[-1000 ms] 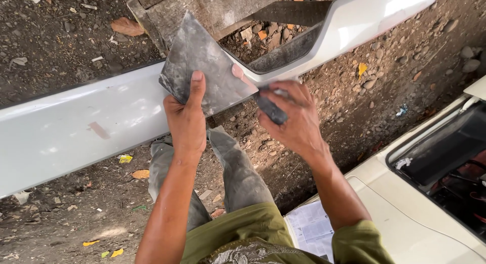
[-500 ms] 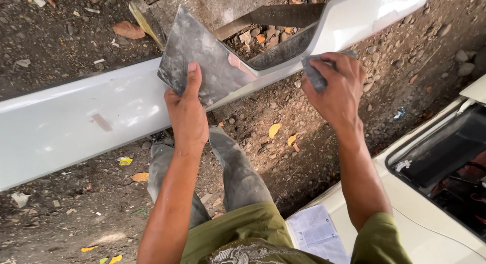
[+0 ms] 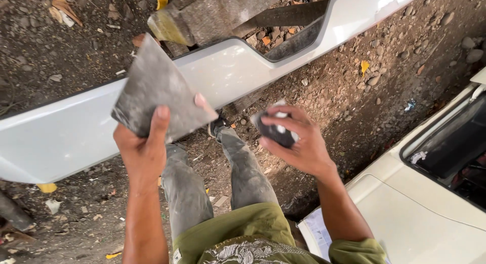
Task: The person sands a white car bumper with a sanding block and a scraper, moving along the surface to smooth it. The person then picks up a roll of tape and applies it to the edge of the bumper.
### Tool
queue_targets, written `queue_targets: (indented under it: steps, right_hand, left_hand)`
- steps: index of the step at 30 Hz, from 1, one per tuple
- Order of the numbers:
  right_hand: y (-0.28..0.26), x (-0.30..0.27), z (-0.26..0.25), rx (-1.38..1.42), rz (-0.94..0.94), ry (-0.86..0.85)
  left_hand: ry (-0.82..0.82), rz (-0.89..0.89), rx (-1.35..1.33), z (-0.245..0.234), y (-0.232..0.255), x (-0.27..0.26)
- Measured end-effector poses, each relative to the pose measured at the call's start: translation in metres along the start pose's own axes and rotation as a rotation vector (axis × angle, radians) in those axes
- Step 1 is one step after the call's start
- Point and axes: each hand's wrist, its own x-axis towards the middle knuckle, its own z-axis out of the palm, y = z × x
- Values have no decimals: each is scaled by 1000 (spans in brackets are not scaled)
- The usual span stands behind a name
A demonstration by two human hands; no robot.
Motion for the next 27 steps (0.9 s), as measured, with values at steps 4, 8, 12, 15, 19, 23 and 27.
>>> queue_targets:
  steps: [4, 8, 12, 15, 19, 23, 27]
  right_hand:
    - [-17, -42, 1, 657, 54, -313]
    - [-31, -73, 49, 1103, 408, -787]
    - [-51, -90, 78, 1145, 609, -962]
    - [-40, -121, 73, 897, 604, -685]
    - [-80, -107, 72, 423, 268, -173]
    - [-90, -120, 114, -31, -263, 114]
    - [-66, -154, 128, -85, -200, -83]
  left_hand:
    - [-371, -44, 126, -60, -4, -20]
    - [-1081, 16, 106, -83, -1, -38]
    - [-1396, -104, -150, -100, -14, -55]
    - [-1163, -67, -171, -121, 0, -68]
    - [-920, 50, 287, -88, 11, -112]
    - [-573, 77, 262, -49, 41, -156]
    - [-454, 129, 284, -33, 57, -177]
